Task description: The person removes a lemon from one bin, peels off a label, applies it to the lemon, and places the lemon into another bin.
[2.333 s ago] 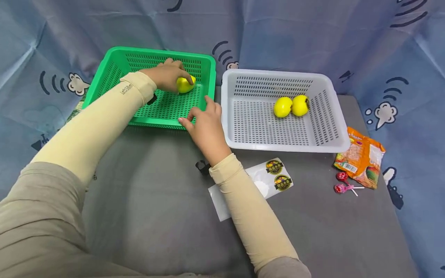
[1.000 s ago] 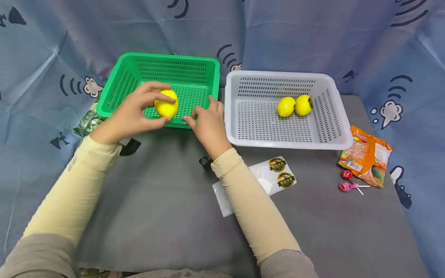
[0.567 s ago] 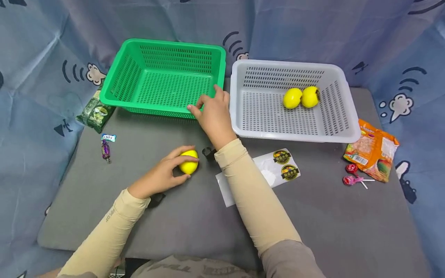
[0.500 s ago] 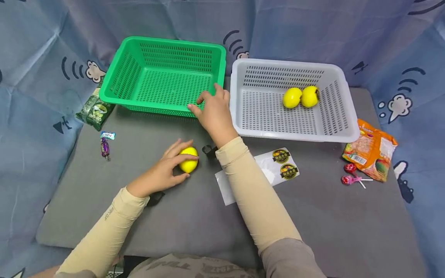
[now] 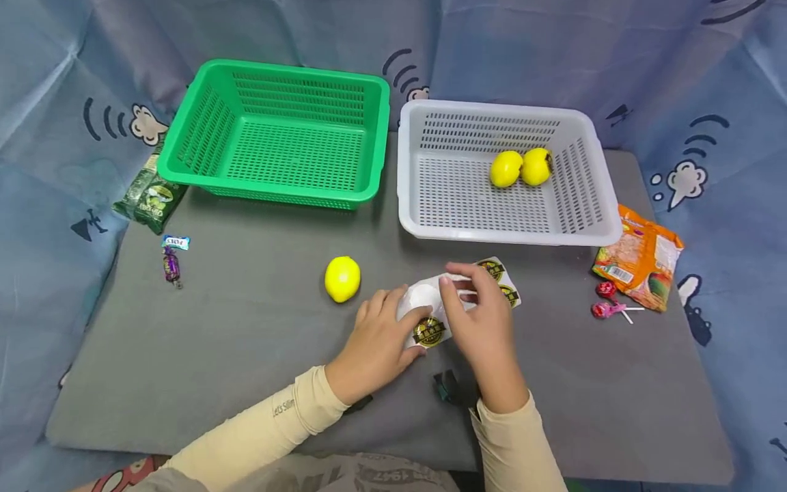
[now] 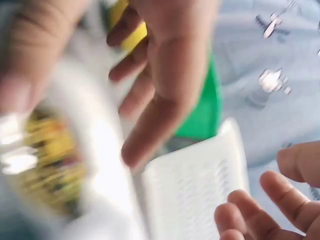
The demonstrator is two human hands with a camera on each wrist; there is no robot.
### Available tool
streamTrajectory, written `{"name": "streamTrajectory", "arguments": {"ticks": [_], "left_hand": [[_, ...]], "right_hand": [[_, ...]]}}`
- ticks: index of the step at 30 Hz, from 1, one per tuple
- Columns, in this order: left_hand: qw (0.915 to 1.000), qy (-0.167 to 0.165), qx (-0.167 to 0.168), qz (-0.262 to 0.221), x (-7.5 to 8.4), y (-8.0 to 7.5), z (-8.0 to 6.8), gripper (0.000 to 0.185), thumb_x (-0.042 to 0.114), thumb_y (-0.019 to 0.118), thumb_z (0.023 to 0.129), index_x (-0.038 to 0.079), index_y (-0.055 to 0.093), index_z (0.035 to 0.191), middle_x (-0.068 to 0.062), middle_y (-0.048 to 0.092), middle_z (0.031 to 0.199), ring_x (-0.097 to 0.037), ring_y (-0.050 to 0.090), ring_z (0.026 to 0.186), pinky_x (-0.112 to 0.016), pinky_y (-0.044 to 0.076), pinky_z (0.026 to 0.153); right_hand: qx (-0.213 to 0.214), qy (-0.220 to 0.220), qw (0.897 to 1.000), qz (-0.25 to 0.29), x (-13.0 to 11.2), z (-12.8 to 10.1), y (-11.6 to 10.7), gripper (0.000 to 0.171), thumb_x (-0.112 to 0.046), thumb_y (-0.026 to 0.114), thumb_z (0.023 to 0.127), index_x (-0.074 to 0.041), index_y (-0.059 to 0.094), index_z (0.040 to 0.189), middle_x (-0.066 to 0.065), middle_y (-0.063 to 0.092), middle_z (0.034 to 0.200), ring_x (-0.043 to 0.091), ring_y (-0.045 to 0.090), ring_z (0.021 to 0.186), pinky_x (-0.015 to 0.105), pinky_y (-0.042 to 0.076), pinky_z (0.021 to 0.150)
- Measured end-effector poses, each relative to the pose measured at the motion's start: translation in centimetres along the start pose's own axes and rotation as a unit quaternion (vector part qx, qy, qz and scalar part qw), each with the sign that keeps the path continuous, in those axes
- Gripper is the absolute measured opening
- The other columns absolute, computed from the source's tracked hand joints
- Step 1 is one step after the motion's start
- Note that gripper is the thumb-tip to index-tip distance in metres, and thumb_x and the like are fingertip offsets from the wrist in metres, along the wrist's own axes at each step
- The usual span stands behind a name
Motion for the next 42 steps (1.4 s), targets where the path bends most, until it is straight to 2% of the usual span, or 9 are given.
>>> {"name": "streamTrajectory", "arguments": {"ticks": [3, 7, 12, 16, 22, 28, 33, 36, 42], "left_hand": [[0.9989, -0.039, -0.024, -0.010, -0.4, 0.7, -0.1, 0.073, 0.047, 0.096, 0.075, 0.025, 0.068, 0.139, -0.012, 0.055, 0.132, -0.027, 0.048, 0.111, -0.039, 0.039, 0.084], [0.9836, -0.069, -0.059, -0.155, -1.4, 1.0, 0.3, 0.067, 0.025, 0.099, 0.076, 0.022, 0.069, 0.136, -0.005, 0.052, 0.111, -0.022, 0.049, 0.098, -0.032, 0.044, 0.086], [0.9172, -0.096, -0.097, -0.374, -2.4, 1.1, 0.7, 0.056, -0.007, 0.081, 0.085, 0.013, 0.070, 0.136, -0.006, 0.067, 0.130, -0.022, 0.062, 0.117, -0.033, 0.049, 0.100], [0.8669, -0.100, -0.061, -0.484, -3.2, 0.1, 0.8, 0.059, -0.013, 0.070, 0.086, 0.006, 0.066, 0.142, -0.006, 0.065, 0.144, -0.019, 0.057, 0.134, -0.034, 0.044, 0.110], [0.8339, -0.084, -0.011, -0.545, -3.3, -1.3, 0.5, 0.056, -0.012, 0.066, 0.092, 0.005, 0.063, 0.145, -0.006, 0.063, 0.147, -0.016, 0.056, 0.134, -0.032, 0.046, 0.107], [0.8540, -0.063, -0.019, -0.516, -3.0, -1.4, 0.8, 0.059, -0.014, 0.066, 0.092, 0.005, 0.061, 0.147, -0.006, 0.062, 0.147, -0.017, 0.051, 0.141, -0.034, 0.039, 0.116], [0.9347, -0.009, -0.005, -0.355, -2.4, -2.4, 0.5, 0.071, -0.008, 0.074, 0.091, 0.017, 0.053, 0.155, -0.013, 0.039, 0.164, -0.031, 0.037, 0.150, -0.046, 0.037, 0.117], [0.9689, -0.002, 0.062, -0.240, -3.2, -4.3, -0.1, 0.073, 0.009, 0.084, 0.090, 0.021, 0.052, 0.155, -0.020, 0.023, 0.171, -0.044, 0.026, 0.152, -0.063, 0.030, 0.116], [0.9671, -0.171, 0.083, -0.169, -9.2, -6.0, -1.7, 0.075, 0.025, 0.092, 0.085, 0.020, 0.058, 0.151, -0.027, 0.042, 0.156, -0.046, 0.038, 0.131, -0.060, 0.036, 0.103]], "right_hand": [[-0.014, 0.035, 0.998, -0.040, 2.8, -1.9, 0.0, 0.029, -0.021, 0.070, 0.103, -0.006, 0.072, 0.128, 0.014, 0.073, 0.116, 0.028, 0.070, 0.097, 0.019, 0.047, 0.078], [-0.036, 0.033, 0.996, -0.071, 4.8, -3.2, 0.3, 0.027, -0.021, 0.072, 0.102, -0.008, 0.075, 0.125, 0.011, 0.072, 0.102, 0.021, 0.064, 0.083, 0.019, 0.046, 0.071], [-0.061, -0.012, 0.994, -0.090, 4.8, -3.9, 0.6, 0.027, -0.016, 0.075, 0.100, -0.007, 0.077, 0.126, 0.009, 0.067, 0.104, 0.019, 0.060, 0.083, 0.028, 0.050, 0.071], [-0.069, -0.033, 0.992, -0.097, 3.6, -4.2, 0.9, 0.031, -0.017, 0.078, 0.099, -0.009, 0.077, 0.129, 0.010, 0.066, 0.113, 0.022, 0.061, 0.086, 0.035, 0.053, 0.072], [-0.039, -0.060, 0.995, -0.074, 1.9, -4.3, 1.2, 0.031, -0.013, 0.085, 0.092, -0.008, 0.079, 0.123, 0.008, 0.066, 0.114, 0.024, 0.060, 0.086, 0.031, 0.050, 0.071], [0.041, -0.044, 0.998, -0.025, 1.5, -3.8, 0.0, 0.009, -0.008, 0.083, 0.092, -0.005, 0.079, 0.099, 0.002, 0.072, 0.100, 0.012, 0.063, 0.082, 0.021, 0.047, 0.071], [0.170, 0.068, 0.979, 0.091, 3.2, -3.7, -3.2, 0.016, -0.010, 0.072, 0.100, 0.005, 0.073, 0.105, -0.012, 0.070, 0.098, 0.006, 0.062, 0.083, 0.018, 0.047, 0.074], [0.168, 0.112, 0.972, 0.121, 3.9, -3.5, -3.8, 0.018, -0.013, 0.071, 0.102, 0.004, 0.072, 0.109, -0.015, 0.067, 0.101, 0.010, 0.062, 0.090, 0.020, 0.048, 0.075], [0.054, 0.154, 0.971, 0.173, 3.2, -3.5, -1.2, 0.012, -0.011, 0.069, 0.104, -0.002, 0.072, 0.111, -0.011, 0.067, 0.103, 0.011, 0.060, 0.091, 0.018, 0.048, 0.078]]}}
Point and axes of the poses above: each hand's wrist, its own z-axis towards the middle knuckle, its own y-axis out of the palm, x = y × z, the point moved 6 cm from there along z, towards the middle knuckle
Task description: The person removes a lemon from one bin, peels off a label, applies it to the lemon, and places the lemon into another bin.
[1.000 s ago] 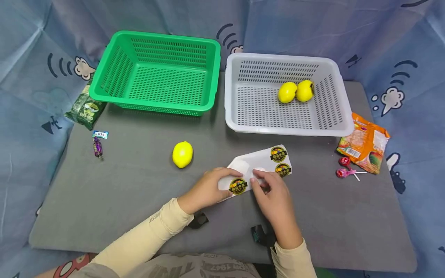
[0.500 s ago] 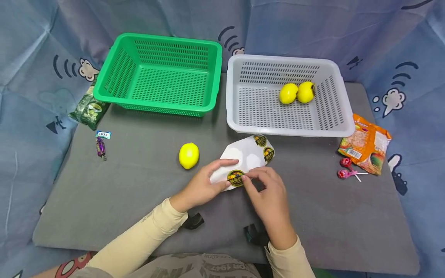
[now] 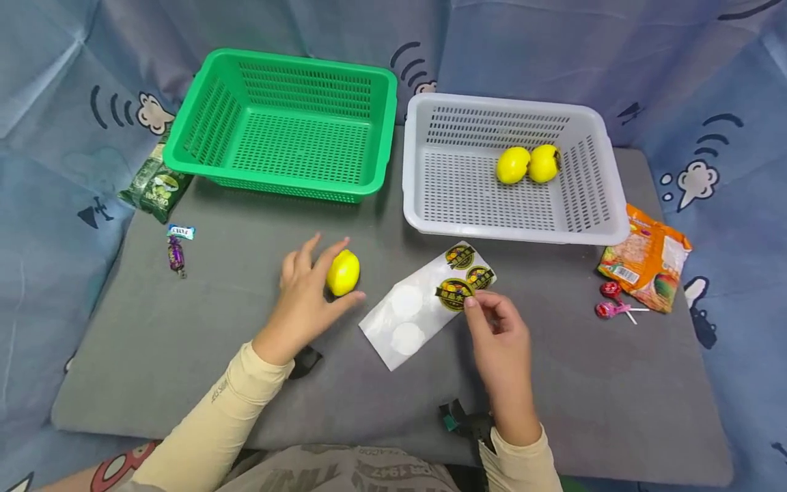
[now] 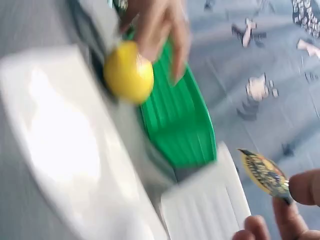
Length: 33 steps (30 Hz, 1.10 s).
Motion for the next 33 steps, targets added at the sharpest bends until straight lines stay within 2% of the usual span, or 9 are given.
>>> {"name": "streamTrajectory", "arguments": {"ticks": [3, 7, 13, 16, 20, 22, 25, 30, 33], "left_hand": [[0.9974, -0.052, -0.049, -0.003, -2.4, 0.0, 0.2, 0.070, 0.018, 0.091, 0.086, 0.021, 0.060, 0.149, -0.024, 0.056, 0.139, -0.043, 0.046, 0.119, -0.053, 0.040, 0.097], [0.9938, -0.065, -0.081, -0.040, -3.6, 0.7, 0.4, 0.067, 0.012, 0.086, 0.088, 0.021, 0.057, 0.149, -0.020, 0.061, 0.131, -0.040, 0.053, 0.117, -0.051, 0.045, 0.097], [0.9819, -0.057, -0.071, -0.166, -3.3, 1.3, 0.1, 0.067, 0.005, 0.085, 0.089, 0.018, 0.056, 0.148, -0.015, 0.057, 0.136, -0.031, 0.060, 0.114, -0.042, 0.054, 0.097], [0.9503, -0.035, -0.068, -0.302, -2.2, 1.4, -0.3, 0.069, -0.005, 0.082, 0.089, 0.010, 0.051, 0.149, -0.015, 0.053, 0.145, -0.029, 0.063, 0.115, -0.035, 0.057, 0.094], [0.8834, -0.010, -0.071, -0.463, -1.0, 1.5, -0.7, 0.074, -0.017, 0.078, 0.086, -0.001, 0.043, 0.149, -0.017, 0.045, 0.155, -0.031, 0.061, 0.121, -0.030, 0.055, 0.094], [0.8590, -0.009, -0.072, -0.507, -1.0, 1.6, -0.9, 0.071, -0.014, 0.077, 0.089, -0.004, 0.040, 0.149, -0.019, 0.045, 0.154, -0.028, 0.060, 0.121, -0.028, 0.055, 0.093], [0.8445, -0.014, -0.065, -0.531, -1.0, 1.8, -0.9, 0.057, -0.005, 0.070, 0.099, -0.008, 0.039, 0.147, -0.019, 0.045, 0.149, -0.022, 0.060, 0.122, -0.027, 0.054, 0.094], [0.8429, -0.023, -0.028, -0.537, -0.9, 1.8, -0.8, 0.039, -0.006, 0.055, 0.105, -0.013, 0.040, 0.140, -0.011, 0.049, 0.139, -0.017, 0.062, 0.119, -0.026, 0.054, 0.093], [0.8270, -0.016, -0.021, -0.562, -0.5, 1.8, -1.1, 0.036, -0.010, 0.055, 0.103, -0.012, 0.042, 0.136, -0.005, 0.051, 0.137, -0.016, 0.063, 0.118, -0.026, 0.054, 0.094]], "right_hand": [[-0.090, 0.006, 0.996, 0.020, -0.7, -0.4, 2.8, 0.016, -0.009, 0.064, 0.106, 0.004, 0.068, 0.115, -0.008, 0.066, 0.112, 0.010, 0.061, 0.097, 0.021, 0.049, 0.083], [-0.189, 0.049, 0.979, 0.067, -1.4, -0.6, 6.4, 0.018, -0.010, 0.059, 0.108, 0.005, 0.065, 0.116, 0.001, 0.062, 0.128, 0.013, 0.061, 0.107, 0.026, 0.050, 0.088], [-0.235, 0.105, 0.963, 0.078, -1.4, -0.5, 9.7, 0.025, -0.014, 0.059, 0.109, 0.004, 0.064, 0.126, 0.006, 0.061, 0.133, 0.017, 0.060, 0.111, 0.029, 0.050, 0.092], [-0.236, 0.098, 0.964, 0.069, -1.5, -0.5, 10.3, 0.030, -0.014, 0.060, 0.108, 0.005, 0.064, 0.130, 0.006, 0.065, 0.126, 0.017, 0.061, 0.109, 0.029, 0.050, 0.091], [-0.236, 0.085, 0.966, 0.062, -1.9, -0.7, 10.4, 0.029, -0.014, 0.061, 0.108, 0.004, 0.066, 0.129, 0.006, 0.067, 0.126, 0.016, 0.061, 0.110, 0.032, 0.050, 0.093], [-0.237, 0.082, 0.966, 0.062, -2.1, -0.8, 10.4, 0.027, -0.014, 0.061, 0.108, 0.005, 0.066, 0.126, 0.007, 0.066, 0.129, 0.016, 0.061, 0.111, 0.033, 0.050, 0.094], [-0.239, 0.077, 0.966, 0.064, -2.3, -1.0, 10.4, 0.024, -0.012, 0.062, 0.107, 0.005, 0.066, 0.123, 0.007, 0.064, 0.134, 0.015, 0.061, 0.111, 0.034, 0.050, 0.095], [-0.225, 0.045, 0.971, 0.073, -2.6, -1.1, 10.4, 0.020, -0.009, 0.066, 0.105, 0.007, 0.069, 0.116, 0.008, 0.064, 0.135, 0.015, 0.060, 0.114, 0.030, 0.049, 0.091], [-0.204, 0.016, 0.975, 0.085, -2.8, -1.0, 10.4, 0.012, -0.006, 0.073, 0.100, 0.006, 0.071, 0.100, 0.008, 0.064, 0.130, 0.019, 0.063, 0.112, 0.027, 0.051, 0.088]]}}
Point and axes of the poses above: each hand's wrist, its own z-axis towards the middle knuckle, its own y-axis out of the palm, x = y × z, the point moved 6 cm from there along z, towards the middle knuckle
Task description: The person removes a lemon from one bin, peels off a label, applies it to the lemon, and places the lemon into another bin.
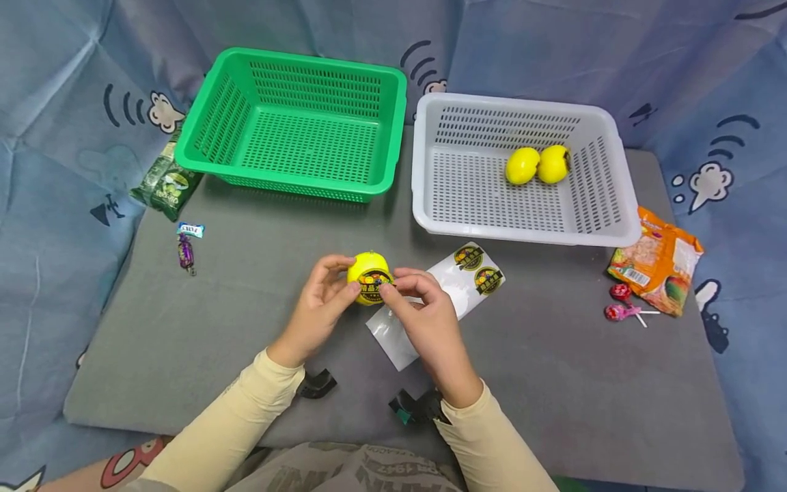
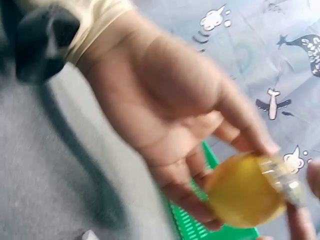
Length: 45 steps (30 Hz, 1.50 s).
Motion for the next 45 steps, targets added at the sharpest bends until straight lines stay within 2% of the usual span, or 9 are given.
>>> {"name": "streamTrajectory", "arguments": {"ticks": [7, 19, 28, 30, 33, 35, 38, 41, 45], "left_hand": [[0.9976, 0.022, -0.018, -0.063, 0.2, 0.9, -0.7, 0.039, 0.001, 0.061, 0.104, 0.030, 0.058, 0.129, -0.001, 0.054, 0.135, -0.016, 0.062, 0.121, -0.028, 0.053, 0.097], [0.9823, -0.072, -0.043, -0.167, 0.0, 1.5, -1.5, 0.029, 0.017, 0.066, 0.106, 0.031, 0.056, 0.130, -0.004, 0.057, 0.132, -0.017, 0.059, 0.113, -0.029, 0.050, 0.090], [0.9864, -0.070, 0.003, -0.148, -0.4, 1.0, -1.4, 0.038, -0.001, 0.053, 0.106, 0.030, 0.055, 0.128, -0.004, 0.055, 0.134, -0.016, 0.063, 0.110, -0.030, 0.053, 0.091], [0.9837, -0.067, 0.013, -0.166, -0.3, 0.8, -1.5, 0.034, 0.003, 0.053, 0.108, 0.030, 0.054, 0.130, -0.004, 0.056, 0.132, -0.017, 0.063, 0.109, -0.031, 0.053, 0.091], [0.9814, -0.057, 0.017, -0.183, 0.1, 0.7, -1.5, 0.028, 0.015, 0.058, 0.110, 0.028, 0.052, 0.134, -0.006, 0.059, 0.131, -0.019, 0.063, 0.109, -0.032, 0.054, 0.090], [0.9824, -0.051, 0.015, -0.179, 0.4, 0.8, -1.4, 0.030, 0.020, 0.060, 0.110, 0.027, 0.050, 0.137, -0.007, 0.061, 0.131, -0.020, 0.064, 0.109, -0.032, 0.054, 0.090], [0.9869, -0.050, 0.015, -0.152, 0.9, 0.8, -1.1, 0.030, 0.018, 0.055, 0.112, 0.025, 0.048, 0.141, -0.007, 0.062, 0.132, -0.020, 0.064, 0.109, -0.032, 0.055, 0.090], [0.9894, -0.059, 0.015, -0.132, 1.0, 0.9, -1.1, 0.031, 0.014, 0.049, 0.113, 0.021, 0.046, 0.143, -0.008, 0.063, 0.130, -0.019, 0.064, 0.105, -0.029, 0.054, 0.086], [0.9933, -0.067, 0.002, -0.095, 1.0, 1.2, -1.2, 0.034, 0.018, 0.049, 0.113, 0.017, 0.041, 0.146, -0.011, 0.059, 0.135, -0.017, 0.063, 0.106, -0.026, 0.053, 0.085]], "right_hand": [[0.023, -0.024, 0.999, 0.012, 0.0, 0.1, -0.2, 0.024, 0.000, 0.080, 0.092, -0.001, 0.058, 0.082, 0.012, 0.058, 0.128, 0.019, 0.066, 0.086, 0.024, 0.056, 0.079], [-0.061, -0.026, 0.996, 0.067, -0.3, -0.4, -0.1, 0.033, -0.024, 0.088, 0.090, -0.010, 0.060, 0.101, 0.005, 0.059, 0.132, 0.021, 0.058, 0.110, 0.026, 0.053, 0.084], [0.002, -0.030, 0.999, -0.012, 0.0, 0.5, -0.6, 0.036, -0.003, 0.074, 0.099, 0.001, 0.056, 0.130, 0.012, 0.057, 0.137, 0.022, 0.061, 0.111, 0.027, 0.051, 0.084], [0.026, -0.073, 0.992, -0.096, -0.4, 1.0, -0.8, 0.036, -0.001, 0.071, 0.100, 0.000, 0.057, 0.134, 0.016, 0.055, 0.139, 0.026, 0.059, 0.115, 0.029, 0.049, 0.090], [0.059, -0.155, 0.965, -0.201, -1.3, 1.4, -1.2, 0.032, -0.001, 0.068, 0.101, -0.001, 0.064, 0.133, 0.015, 0.057, 0.141, 0.029, 0.057, 0.120, 0.036, 0.043, 0.097], [0.049, -0.213, 0.954, -0.206, -2.0, 1.1, -1.1, 0.033, 0.000, 0.068, 0.100, -0.001, 0.066, 0.133, 0.013, 0.058, 0.142, 0.030, 0.055, 0.124, 0.038, 0.042, 0.100], [-0.033, -0.275, 0.947, -0.164, -2.9, 0.4, -0.4, 0.044, -0.010, 0.074, 0.099, -0.002, 0.063, 0.141, 0.012, 0.056, 0.148, 0.030, 0.053, 0.129, 0.040, 0.046, 0.100], [-0.107, -0.301, 0.932, -0.174, -3.3, -0.2, 0.7, 0.069, -0.018, 0.084, 0.093, -0.005, 0.053, 0.153, 0.012, 0.051, 0.153, 0.029, 0.049, 0.135, 0.046, 0.047, 0.100], [-0.116, -0.296, 0.922, -0.220, -3.3, -0.2, 1.3, 0.089, -0.011, 0.095, 0.081, -0.005, 0.049, 0.157, 0.012, 0.054, 0.150, 0.027, 0.051, 0.133, 0.055, 0.048, 0.099]]}}
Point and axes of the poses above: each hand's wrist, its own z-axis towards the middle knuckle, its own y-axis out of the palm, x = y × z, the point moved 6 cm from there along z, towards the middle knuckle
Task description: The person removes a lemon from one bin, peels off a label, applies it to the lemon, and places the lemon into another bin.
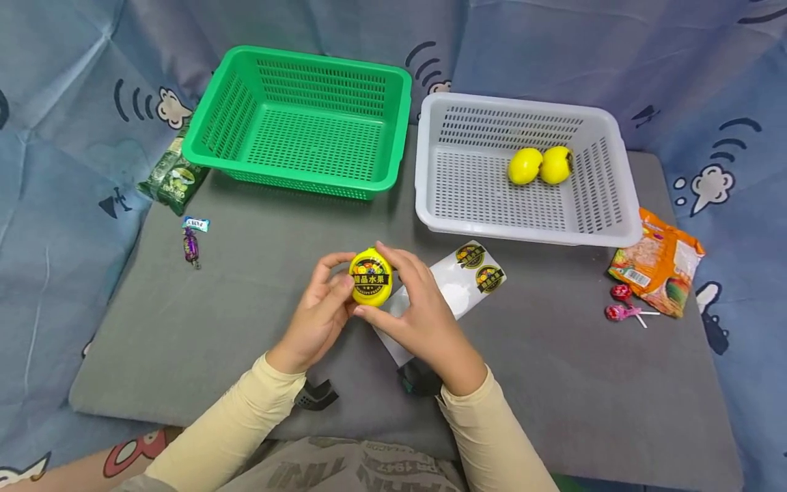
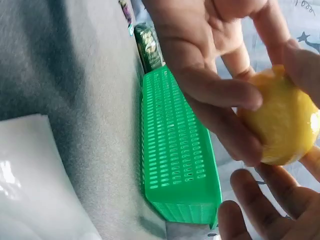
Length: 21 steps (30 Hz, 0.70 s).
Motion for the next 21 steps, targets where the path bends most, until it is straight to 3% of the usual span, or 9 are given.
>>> {"name": "streamTrajectory", "arguments": {"ticks": [3, 6, 8, 10, 14, 16, 21], "left_hand": [[0.9966, 0.032, -0.019, 0.074, 0.2, 0.2, 0.0, 0.046, 0.034, 0.049, 0.114, 0.009, 0.035, 0.150, -0.018, 0.046, 0.153, -0.016, 0.063, 0.107, -0.025, 0.053, 0.087], [0.9836, 0.088, -0.036, 0.153, 0.9, 0.5, 0.0, 0.061, 0.048, 0.047, 0.112, 0.001, 0.031, 0.149, -0.021, 0.022, 0.169, -0.022, 0.063, 0.116, -0.026, 0.053, 0.090], [0.9746, 0.120, -0.042, 0.184, 1.4, 0.9, 0.0, 0.061, 0.050, 0.047, 0.110, 0.000, 0.039, 0.144, -0.016, 0.016, 0.171, -0.029, 0.063, 0.118, -0.027, 0.054, 0.090], [0.9676, 0.134, -0.045, 0.209, 1.7, 1.2, 0.1, 0.054, 0.048, 0.046, 0.110, 0.002, 0.050, 0.138, -0.012, 0.016, 0.172, -0.032, 0.058, 0.129, -0.027, 0.054, 0.087], [0.9510, 0.151, -0.048, 0.265, 1.8, 1.5, 0.5, 0.047, 0.046, 0.043, 0.111, 0.005, 0.064, 0.123, -0.008, 0.025, 0.168, -0.026, 0.039, 0.148, -0.034, 0.050, 0.097], [0.9410, 0.155, -0.054, 0.296, 1.6, 1.5, 0.8, 0.044, 0.044, 0.041, 0.112, 0.007, 0.065, 0.118, -0.010, 0.030, 0.165, -0.024, 0.026, 0.155, -0.039, 0.046, 0.105], [0.9140, 0.140, -0.100, 0.367, 0.2, 1.3, 1.2, 0.030, 0.029, 0.036, 0.117, 0.006, 0.055, 0.125, -0.017, 0.039, 0.150, -0.026, 0.024, 0.155, -0.045, 0.036, 0.117]], "right_hand": [[0.014, 0.006, 1.000, -0.018, 0.0, 0.0, -0.1, 0.092, -0.005, 0.098, 0.074, -0.002, 0.052, 0.154, 0.014, 0.059, 0.145, 0.027, 0.056, 0.129, 0.055, 0.050, 0.096], [0.023, 0.001, 0.999, -0.037, 0.0, 0.0, -0.2, 0.091, -0.008, 0.099, 0.073, -0.002, 0.054, 0.152, 0.013, 0.060, 0.144, 0.027, 0.056, 0.129, 0.051, 0.051, 0.095], [0.024, -0.005, 0.999, -0.044, 0.1, 0.0, -0.2, 0.091, -0.008, 0.099, 0.073, -0.001, 0.055, 0.152, 0.014, 0.060, 0.143, 0.028, 0.056, 0.129, 0.049, 0.051, 0.096], [0.023, -0.012, 0.998, -0.049, 0.1, 0.0, -0.1, 0.090, -0.008, 0.099, 0.073, -0.001, 0.055, 0.151, 0.014, 0.061, 0.143, 0.030, 0.056, 0.129, 0.047, 0.050, 0.099], [0.017, -0.027, 0.998, -0.052, 0.1, 0.0, 0.2, 0.089, -0.007, 0.099, 0.073, -0.001, 0.056, 0.151, 0.016, 0.061, 0.142, 0.031, 0.056, 0.130, 0.047, 0.047, 0.105], [0.011, -0.031, 0.998, -0.055, 0.1, -0.1, 0.3, 0.089, -0.008, 0.099, 0.073, -0.002, 0.056, 0.151, 0.015, 0.061, 0.142, 0.031, 0.056, 0.130, 0.047, 0.045, 0.108], [-0.013, -0.023, 0.996, -0.082, 0.5, -0.2, 0.8, 0.088, -0.010, 0.098, 0.075, -0.002, 0.056, 0.152, 0.015, 0.063, 0.142, 0.030, 0.058, 0.130, 0.046, 0.045, 0.109]]}}
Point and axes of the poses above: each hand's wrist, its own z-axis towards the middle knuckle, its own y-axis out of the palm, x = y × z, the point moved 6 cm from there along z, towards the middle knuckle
